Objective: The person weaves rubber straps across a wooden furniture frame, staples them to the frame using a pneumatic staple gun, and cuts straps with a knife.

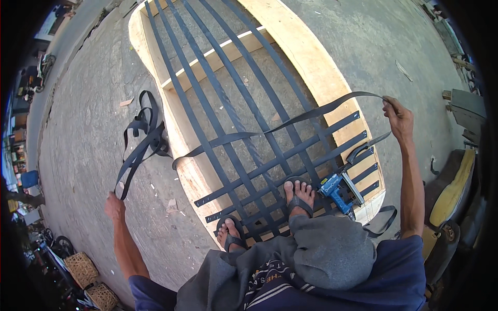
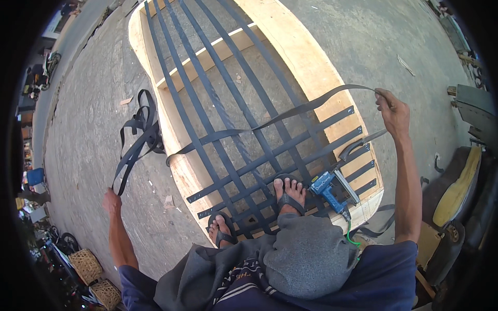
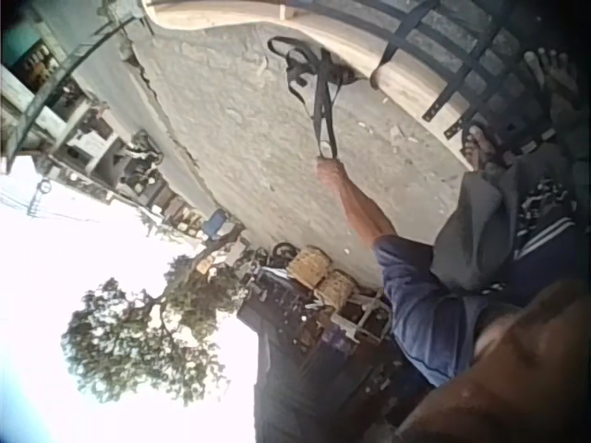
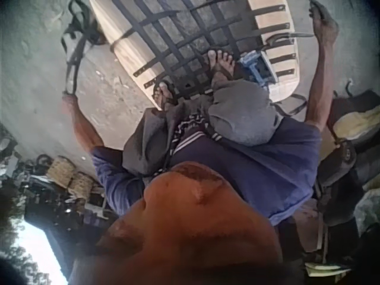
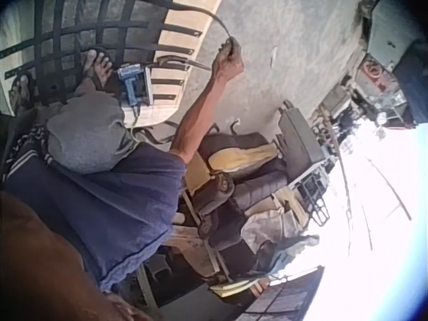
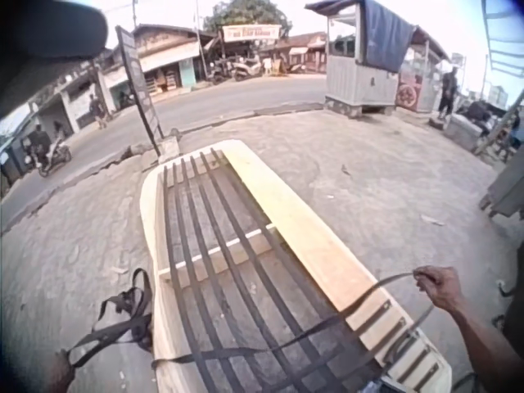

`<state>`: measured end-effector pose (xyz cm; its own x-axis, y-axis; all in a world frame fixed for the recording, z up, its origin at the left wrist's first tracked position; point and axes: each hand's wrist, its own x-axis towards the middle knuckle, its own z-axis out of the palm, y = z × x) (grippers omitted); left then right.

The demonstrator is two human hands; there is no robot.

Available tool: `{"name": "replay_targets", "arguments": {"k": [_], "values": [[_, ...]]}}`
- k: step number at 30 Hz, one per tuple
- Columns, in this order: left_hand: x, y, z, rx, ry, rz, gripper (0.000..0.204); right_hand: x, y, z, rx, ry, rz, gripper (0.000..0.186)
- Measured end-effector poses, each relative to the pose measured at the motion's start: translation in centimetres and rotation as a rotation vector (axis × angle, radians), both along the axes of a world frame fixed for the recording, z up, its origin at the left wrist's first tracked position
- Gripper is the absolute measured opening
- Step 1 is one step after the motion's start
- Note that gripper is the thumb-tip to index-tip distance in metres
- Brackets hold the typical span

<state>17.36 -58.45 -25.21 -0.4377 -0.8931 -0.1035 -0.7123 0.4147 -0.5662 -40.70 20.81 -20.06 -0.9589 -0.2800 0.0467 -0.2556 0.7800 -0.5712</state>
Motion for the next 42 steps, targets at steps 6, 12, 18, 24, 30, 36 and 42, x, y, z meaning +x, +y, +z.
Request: {"name": "replay_targets", "arguments": {"k": [6,12,18,24,30,36,42], "values": [[24.9,5.4,17.7,0.059,0.064,0.730,0.033,2.5,-2.1,-2.5,-0.496,-0.246,-0.044,0.030],[5.3,12.0,18.7,0.473,0.616,0.423,0.042,5.7,-14.1,3.0,-0.986,-0.446,0.269,0.050],[-29.9,32.5,17.2,1.296,1.234,-0.485,0.087,8.6,-22.9,9.0,-1.205,-0.530,1.201,0.018],[-36.9,35.8,19.5,2.196,0.754,-0.365,0.083,5.5,-22.4,9.5,-1.347,-0.165,1.154,0.018],[-37.8,37.3,14.7,1.607,0.842,-0.854,0.070,5.4,-22.1,7.6,-1.469,-0.162,1.126,0.019],[-38.2,37.8,17.8,2.133,1.058,-0.635,0.056,6.8,-25.5,10.4,-1.291,-0.353,1.114,0.020],[-31.6,26.7,20.8,1.659,1.766,-0.505,0.023,10.6,-29.2,3.0,-1.005,-0.487,0.728,0.038]]}}
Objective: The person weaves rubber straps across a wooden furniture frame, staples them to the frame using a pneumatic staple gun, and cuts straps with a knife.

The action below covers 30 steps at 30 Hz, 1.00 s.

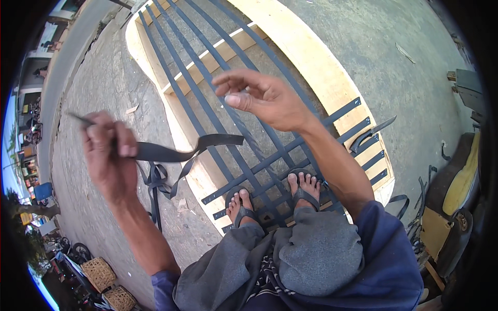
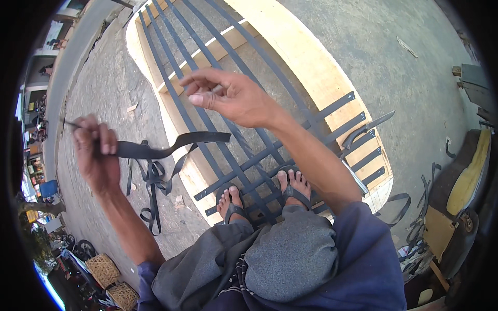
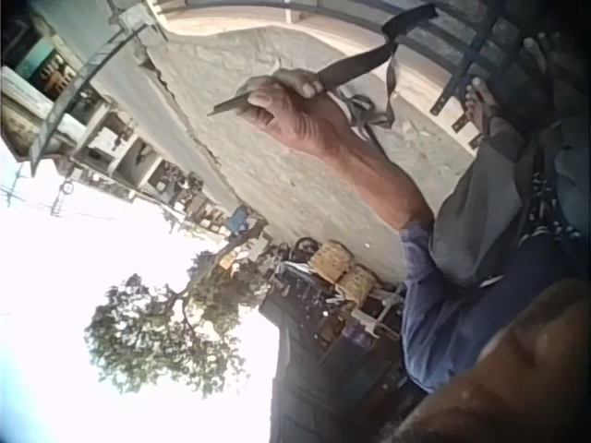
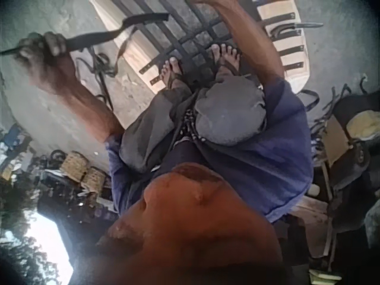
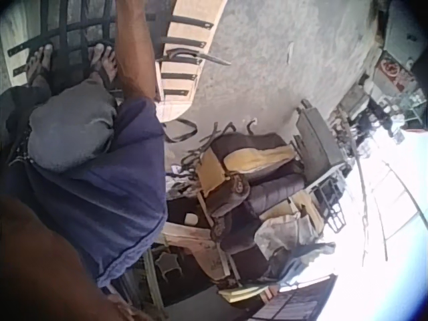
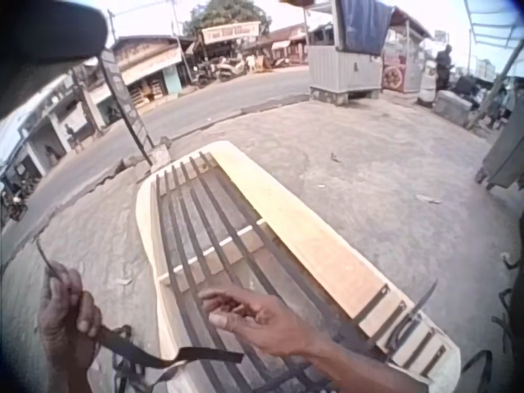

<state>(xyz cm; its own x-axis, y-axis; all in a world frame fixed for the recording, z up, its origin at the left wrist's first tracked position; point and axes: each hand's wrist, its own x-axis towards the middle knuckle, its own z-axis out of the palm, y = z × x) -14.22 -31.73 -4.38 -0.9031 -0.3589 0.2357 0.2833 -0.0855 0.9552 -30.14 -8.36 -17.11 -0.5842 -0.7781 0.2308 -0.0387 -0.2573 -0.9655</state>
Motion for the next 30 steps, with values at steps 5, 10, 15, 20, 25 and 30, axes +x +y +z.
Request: {"name": "replay_targets", "arguments": {"k": [5,10,15,20,25,30], "values": [[1.4,-1.9,-1.6,-1.335,-0.101,0.914,0.022,5.5,-0.6,-19.0,1.053,-0.036,-0.172,0.045],[-1.3,7.0,-23.4,-1.559,-1.071,-0.283,0.022,7.8,-4.0,-23.8,0.831,-0.647,-0.079,0.043],[-1.1,8.6,-35.7,-0.573,-1.267,-0.336,0.020,6.4,-1.5,-23.7,1.000,-0.509,-0.148,0.038],[-0.3,8.4,-36.8,0.095,-1.297,-0.401,0.028,7.6,-3.2,-22.3,1.324,0.066,-0.098,0.032],[-1.0,9.0,-36.4,0.349,-1.326,-0.236,0.031,7.6,0.0,-24.1,1.179,0.299,-0.012,0.035],[-2.1,7.9,-35.9,0.167,-1.384,-0.291,0.029,6.2,1.1,-22.6,0.901,0.064,0.068,0.027]]}}
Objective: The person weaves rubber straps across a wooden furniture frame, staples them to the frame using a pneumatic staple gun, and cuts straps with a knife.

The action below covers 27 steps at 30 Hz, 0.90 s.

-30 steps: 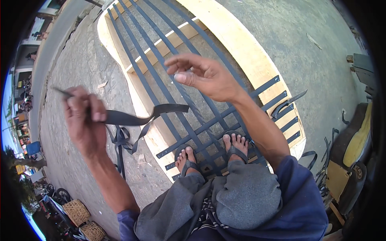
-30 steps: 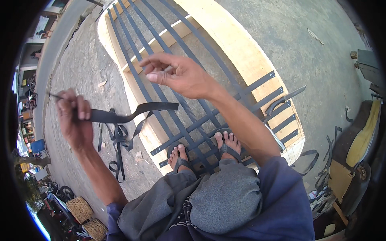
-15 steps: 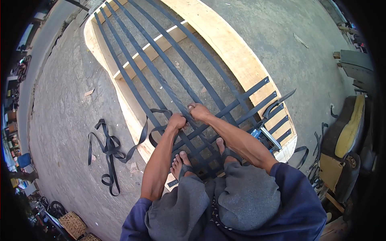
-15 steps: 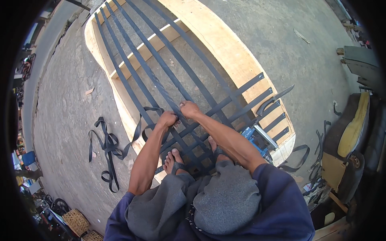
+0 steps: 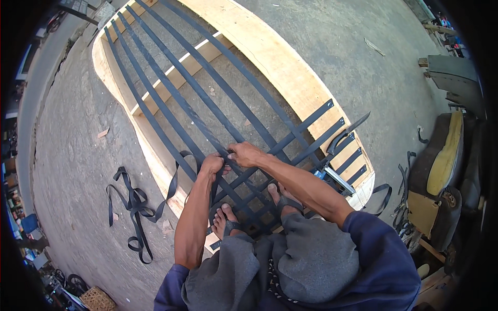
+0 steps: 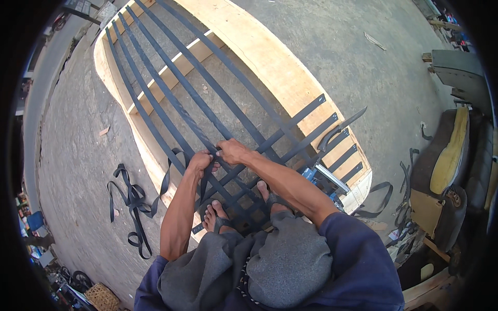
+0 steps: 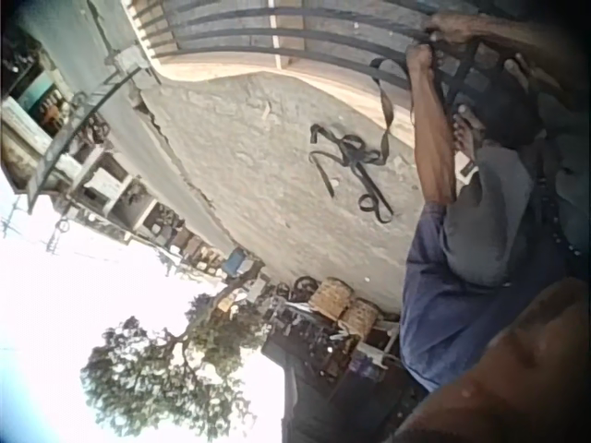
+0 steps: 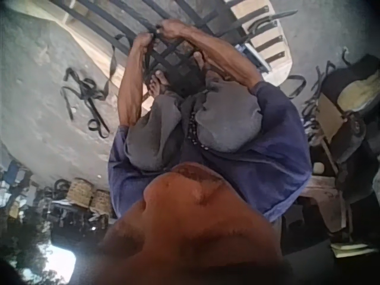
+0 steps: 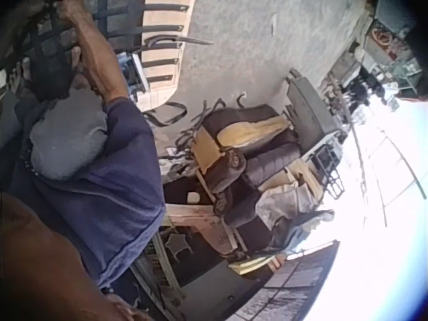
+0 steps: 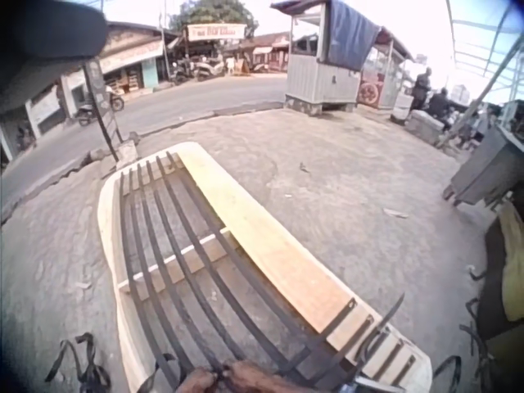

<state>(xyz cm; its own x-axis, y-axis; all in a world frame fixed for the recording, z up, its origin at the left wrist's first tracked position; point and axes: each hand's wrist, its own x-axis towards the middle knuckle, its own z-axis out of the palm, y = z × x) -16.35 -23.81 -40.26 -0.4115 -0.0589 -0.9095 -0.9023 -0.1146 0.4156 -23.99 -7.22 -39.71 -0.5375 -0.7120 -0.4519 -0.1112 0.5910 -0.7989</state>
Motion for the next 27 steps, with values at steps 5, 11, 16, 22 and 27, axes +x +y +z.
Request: {"name": "replay_targets", "arguments": {"k": [5,11,16,22,27], "values": [[-0.7,1.4,-0.7,-0.524,0.126,-0.631,0.030,-1.3,2.0,1.5,0.036,0.273,-0.048,0.021],[-5.5,6.9,11.1,-1.012,1.125,-0.367,0.029,-9.2,11.7,15.6,-0.073,0.284,-0.348,0.021],[-9.6,9.0,8.6,-0.581,0.615,-0.628,0.027,-9.9,11.4,10.7,0.115,0.309,-0.273,0.025],[-10.3,8.1,0.6,-0.568,0.307,-0.801,0.020,-8.6,9.5,6.2,0.400,-0.339,-0.233,0.034],[-10.4,8.7,-1.8,0.138,0.136,-0.234,0.024,-9.1,9.7,3.5,0.350,-0.272,-0.317,0.037]]}}
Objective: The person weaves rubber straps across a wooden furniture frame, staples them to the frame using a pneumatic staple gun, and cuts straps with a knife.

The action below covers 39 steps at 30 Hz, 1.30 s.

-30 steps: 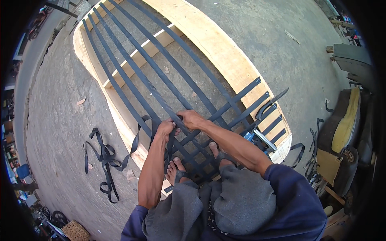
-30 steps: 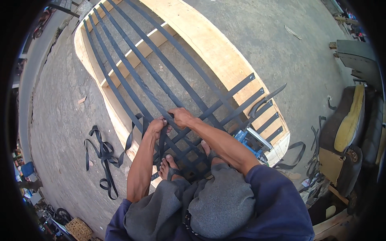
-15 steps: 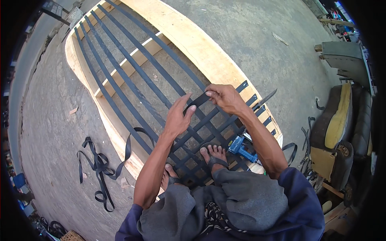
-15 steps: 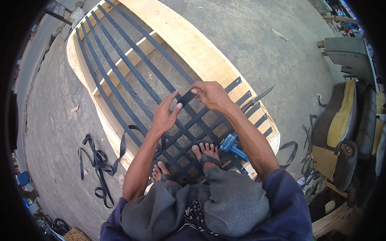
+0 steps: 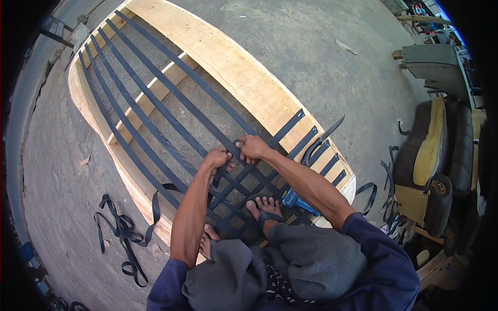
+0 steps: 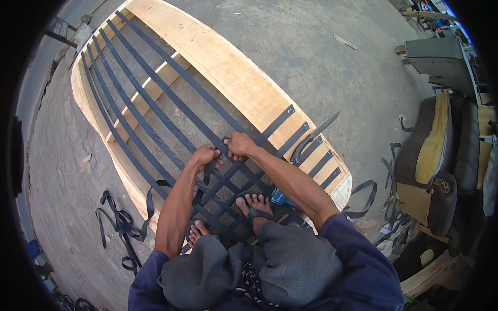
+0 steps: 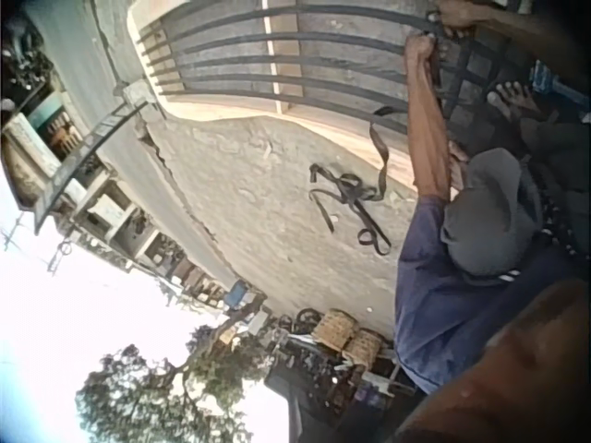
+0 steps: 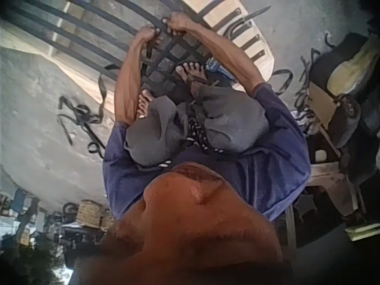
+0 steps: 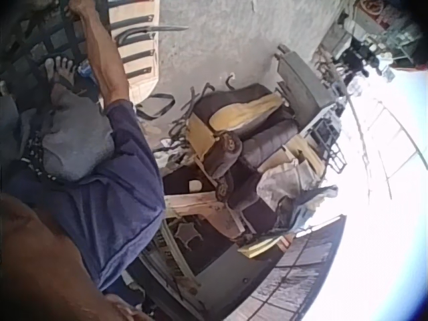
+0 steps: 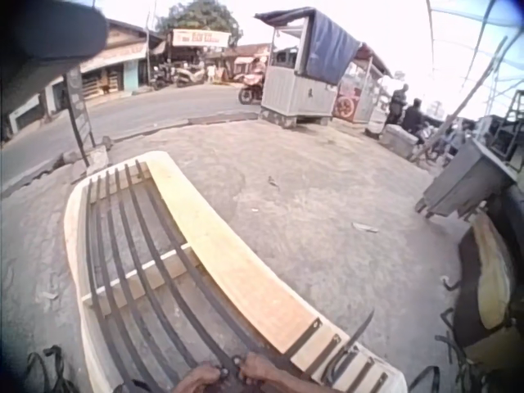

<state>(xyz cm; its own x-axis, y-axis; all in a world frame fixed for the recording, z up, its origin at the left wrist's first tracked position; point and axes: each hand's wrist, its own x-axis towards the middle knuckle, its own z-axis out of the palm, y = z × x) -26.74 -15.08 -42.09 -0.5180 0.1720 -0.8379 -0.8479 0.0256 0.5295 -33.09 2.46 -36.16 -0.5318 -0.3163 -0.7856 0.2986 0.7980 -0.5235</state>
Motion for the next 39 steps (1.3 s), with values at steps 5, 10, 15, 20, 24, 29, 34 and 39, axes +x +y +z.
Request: {"name": "replay_targets", "arguments": {"k": [5,10,15,20,24,29,34,39], "values": [[1.8,-1.0,2.2,-0.822,0.621,-0.538,0.027,-4.1,4.4,2.7,0.102,0.683,0.067,0.030],[-4.1,1.7,11.4,-0.782,0.804,-0.714,0.035,-13.4,17.3,3.0,0.354,0.763,-0.342,0.031],[-9.8,8.4,11.7,-0.704,0.964,-0.755,0.044,-12.3,14.1,2.2,0.176,0.571,-0.260,0.035],[-9.5,14.0,5.8,-0.908,1.012,-0.736,0.055,-8.5,14.0,3.1,0.133,0.888,-0.350,0.044],[-9.4,11.4,6.1,-0.857,1.031,-0.720,0.052,5.9,16.5,9.2,0.021,0.788,-0.125,0.019],[-9.3,13.7,4.6,-0.743,1.116,-0.584,0.048,25.0,22.4,4.5,0.378,0.643,0.259,0.041],[-8.8,11.5,3.8,-0.763,1.113,-0.518,0.044,20.9,19.2,9.7,0.253,0.475,0.045,0.055],[-8.8,12.6,4.3,-0.740,1.079,-0.528,0.044,9.9,19.4,17.6,0.328,0.094,-0.487,0.035]]}}
